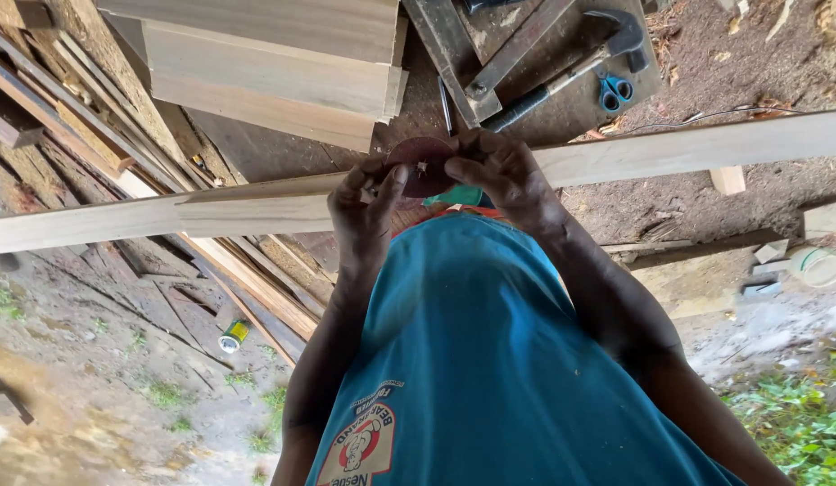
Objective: Replacing a sanding disc on an angle grinder and using it to sand a wooden plank.
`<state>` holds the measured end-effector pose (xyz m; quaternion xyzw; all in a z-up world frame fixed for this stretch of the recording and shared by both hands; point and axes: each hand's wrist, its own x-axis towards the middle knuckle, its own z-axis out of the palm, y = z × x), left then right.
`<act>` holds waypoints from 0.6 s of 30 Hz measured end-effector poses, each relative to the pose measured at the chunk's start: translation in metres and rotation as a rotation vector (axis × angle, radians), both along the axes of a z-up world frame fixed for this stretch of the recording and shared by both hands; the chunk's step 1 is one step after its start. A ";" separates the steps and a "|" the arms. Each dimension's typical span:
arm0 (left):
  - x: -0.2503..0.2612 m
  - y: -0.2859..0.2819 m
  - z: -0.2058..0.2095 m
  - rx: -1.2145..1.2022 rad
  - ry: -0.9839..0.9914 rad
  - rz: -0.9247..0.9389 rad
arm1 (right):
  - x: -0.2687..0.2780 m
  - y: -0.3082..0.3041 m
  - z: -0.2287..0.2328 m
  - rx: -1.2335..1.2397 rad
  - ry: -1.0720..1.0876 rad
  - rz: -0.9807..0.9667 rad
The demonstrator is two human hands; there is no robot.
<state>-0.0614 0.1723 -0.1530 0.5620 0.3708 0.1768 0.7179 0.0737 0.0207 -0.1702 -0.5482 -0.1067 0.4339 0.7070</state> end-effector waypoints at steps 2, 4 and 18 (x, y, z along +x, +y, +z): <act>0.000 -0.003 0.010 0.005 -0.039 -0.002 | -0.012 0.001 0.006 0.015 0.032 -0.078; 0.002 -0.004 0.017 -0.050 -0.059 -0.043 | -0.018 0.004 0.022 0.052 0.063 -0.143; -0.035 -0.011 0.006 -0.379 -0.171 -0.147 | -0.049 0.003 0.036 0.046 0.136 -0.194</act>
